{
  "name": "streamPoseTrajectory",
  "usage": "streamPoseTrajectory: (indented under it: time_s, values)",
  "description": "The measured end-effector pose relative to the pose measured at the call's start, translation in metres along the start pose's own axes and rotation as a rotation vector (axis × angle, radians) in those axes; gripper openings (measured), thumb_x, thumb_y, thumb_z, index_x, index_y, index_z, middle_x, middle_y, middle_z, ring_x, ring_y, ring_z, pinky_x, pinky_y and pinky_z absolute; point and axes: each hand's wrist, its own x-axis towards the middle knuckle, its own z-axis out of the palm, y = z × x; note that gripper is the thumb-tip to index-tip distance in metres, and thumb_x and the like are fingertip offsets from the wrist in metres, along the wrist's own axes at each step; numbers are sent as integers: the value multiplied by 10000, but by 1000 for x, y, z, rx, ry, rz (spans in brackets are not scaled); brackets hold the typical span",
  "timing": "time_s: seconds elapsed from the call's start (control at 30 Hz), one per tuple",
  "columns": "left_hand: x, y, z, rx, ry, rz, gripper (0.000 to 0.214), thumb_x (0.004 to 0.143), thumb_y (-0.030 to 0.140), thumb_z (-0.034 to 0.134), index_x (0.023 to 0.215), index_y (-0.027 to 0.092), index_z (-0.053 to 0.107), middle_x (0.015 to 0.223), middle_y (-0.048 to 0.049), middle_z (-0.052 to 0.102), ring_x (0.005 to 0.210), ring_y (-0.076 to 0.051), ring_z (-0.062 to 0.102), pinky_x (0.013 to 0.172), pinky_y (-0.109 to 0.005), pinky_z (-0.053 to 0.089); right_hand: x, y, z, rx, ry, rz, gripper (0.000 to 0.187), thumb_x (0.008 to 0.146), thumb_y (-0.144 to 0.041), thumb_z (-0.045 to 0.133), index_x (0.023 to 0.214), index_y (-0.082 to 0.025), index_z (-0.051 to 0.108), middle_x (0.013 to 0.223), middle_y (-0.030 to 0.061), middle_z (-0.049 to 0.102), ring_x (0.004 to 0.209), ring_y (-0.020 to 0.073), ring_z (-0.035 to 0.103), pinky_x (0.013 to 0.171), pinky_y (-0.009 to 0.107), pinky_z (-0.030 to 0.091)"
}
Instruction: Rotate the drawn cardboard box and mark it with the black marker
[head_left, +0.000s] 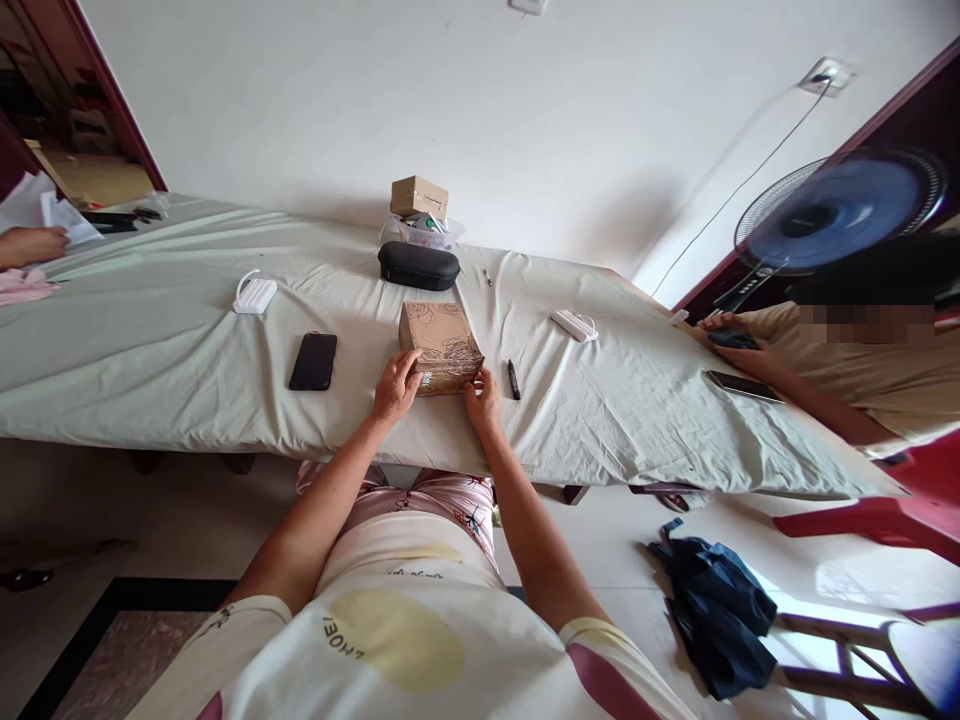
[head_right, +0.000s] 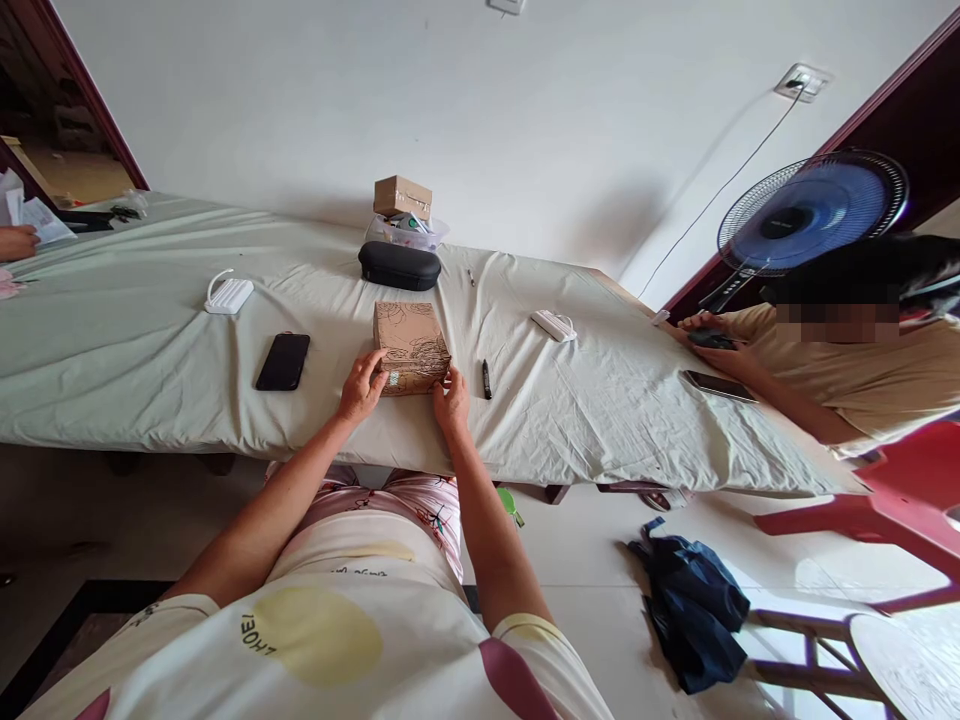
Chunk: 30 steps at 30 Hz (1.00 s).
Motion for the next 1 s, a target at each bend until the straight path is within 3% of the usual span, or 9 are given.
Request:
streamPoseTrajectory:
  time_s: [0.37,0.77,1.0]
  values:
    - [1,2,6,56,59,-44,397,1035,347,496,1415,281,594,1384,-90,642,1241,-236,635,1063,-364,537,0,-3,0,11,2,20,434,818,-240,580,1251,-237,592,1067,65,696,815,191,663,800,374,575]
    - [3,-1,7,39,46,-56,410,1035,348,499,1432,289,581,1415,-88,629,1293,-245,610,1073,-373,535,0,-3,-2,8,-9,0,444,823,-230,573,1267,-242,589,1053,60,692,814,188,658,806,375,583]
    - [4,-3,7,-15,38,-1,446,1035,334,464,1467,257,541,1443,-103,616,1343,-239,568,1158,-391,474,0,-2,-2,-6,-7,-3,507,787,-157,500,1280,-232,593,1035,66,701,788,177,646,788,354,579]
